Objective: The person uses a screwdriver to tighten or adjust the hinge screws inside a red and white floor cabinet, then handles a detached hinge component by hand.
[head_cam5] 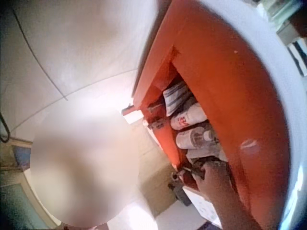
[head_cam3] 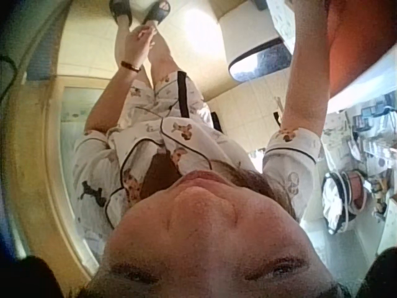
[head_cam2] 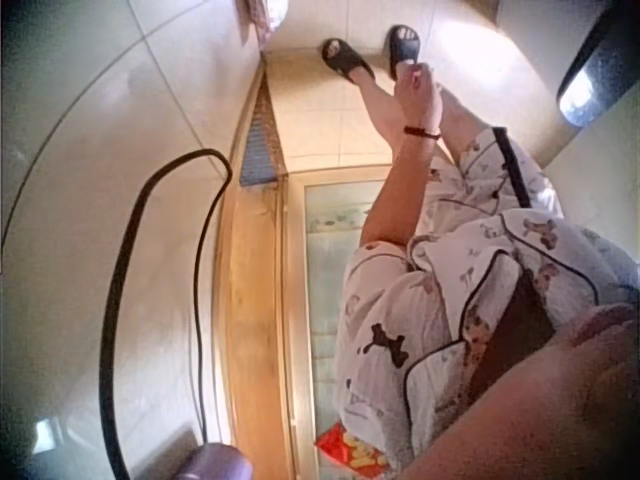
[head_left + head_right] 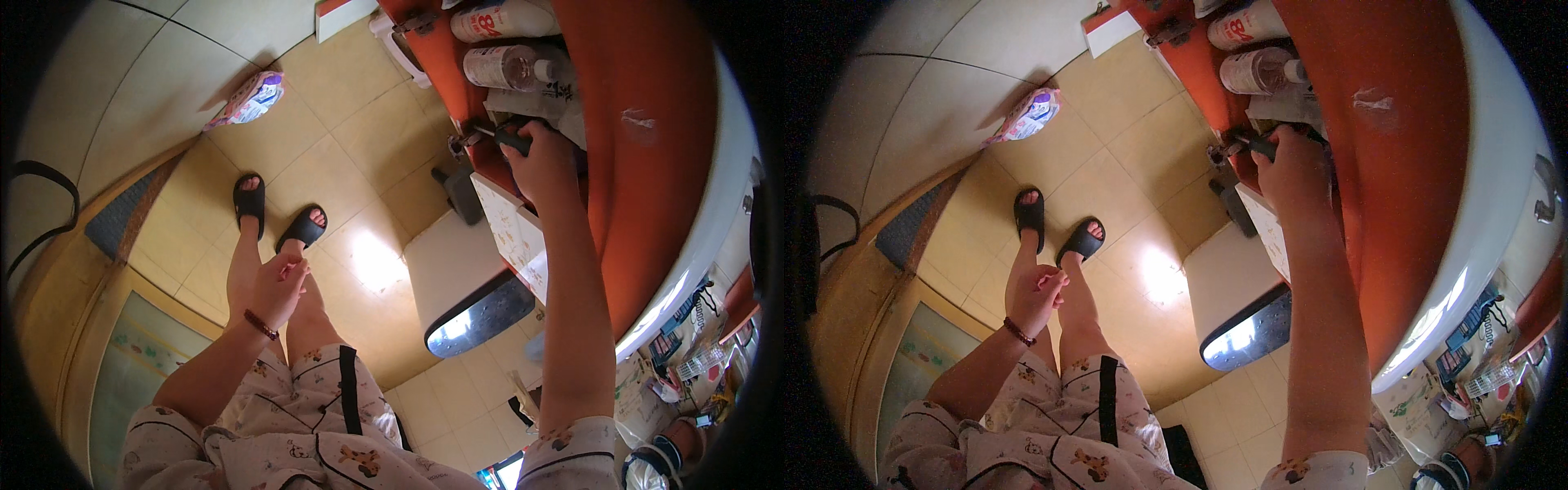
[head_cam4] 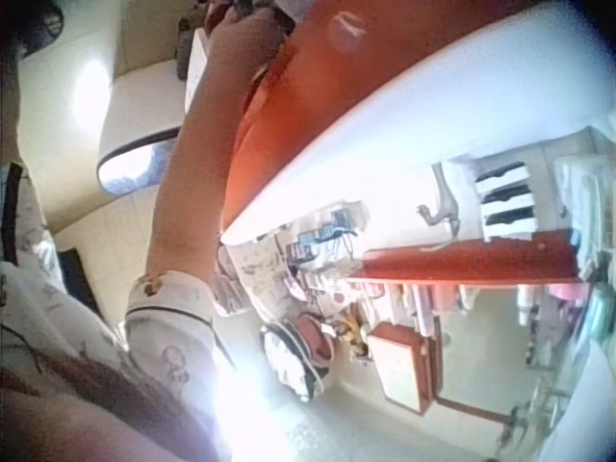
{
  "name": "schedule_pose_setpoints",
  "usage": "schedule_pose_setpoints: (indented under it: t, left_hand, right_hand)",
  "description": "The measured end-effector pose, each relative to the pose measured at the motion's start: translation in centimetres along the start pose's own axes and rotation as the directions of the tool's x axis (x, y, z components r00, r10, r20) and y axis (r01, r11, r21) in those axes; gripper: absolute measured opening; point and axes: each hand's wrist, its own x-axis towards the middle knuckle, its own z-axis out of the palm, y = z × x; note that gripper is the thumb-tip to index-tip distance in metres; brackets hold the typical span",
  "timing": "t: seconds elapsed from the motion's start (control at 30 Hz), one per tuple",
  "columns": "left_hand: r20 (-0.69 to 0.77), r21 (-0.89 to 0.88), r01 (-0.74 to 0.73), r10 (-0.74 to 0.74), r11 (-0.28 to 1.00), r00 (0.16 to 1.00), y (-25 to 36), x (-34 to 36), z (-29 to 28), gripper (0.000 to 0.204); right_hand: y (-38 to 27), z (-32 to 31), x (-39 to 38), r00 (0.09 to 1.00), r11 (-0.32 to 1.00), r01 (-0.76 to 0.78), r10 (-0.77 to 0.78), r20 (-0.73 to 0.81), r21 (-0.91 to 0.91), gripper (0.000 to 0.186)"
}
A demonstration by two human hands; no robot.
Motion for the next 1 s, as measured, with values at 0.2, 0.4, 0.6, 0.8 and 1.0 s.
schedule_pose_setpoints:
  t: [0.2,0.4,0.6,0.8,1.0]
  left_hand:
    - [0.012,0.011,-0.033,0.033,0.999,0.999,1.3,0.5,0.9,0.014]
    - [0.023,0.045,-0.054,0.053,0.998,0.998,1.8,0.9,2.0,0.012]
    - [0.017,0.000,-0.017,0.017,1.000,1.000,1.0,1.5,3.4,0.013]
    - [0.056,-0.027,-0.053,0.054,0.998,0.997,2.1,1.1,3.9,0.012]
    - [0.088,-0.051,-0.001,0.006,0.999,0.996,2.3,0.9,4.3,0.011]
  right_hand:
    - [3.2,1.0,-0.3,0.972,0.971,0.215,-0.223,-0.074,-0.108,0.020]
    - [1.3,-0.7,-1.0,0.998,0.997,0.064,-0.064,0.007,-0.044,0.028]
    - [0.3,-0.2,2.3,0.973,0.976,-0.212,0.215,-0.089,0.040,0.032]
    - [0.7,0.4,4.1,0.858,0.831,-0.514,0.497,0.130,0.215,0.029]
    - [4.4,1.5,3.6,0.392,-0.183,-0.790,0.583,0.712,0.585,0.021]
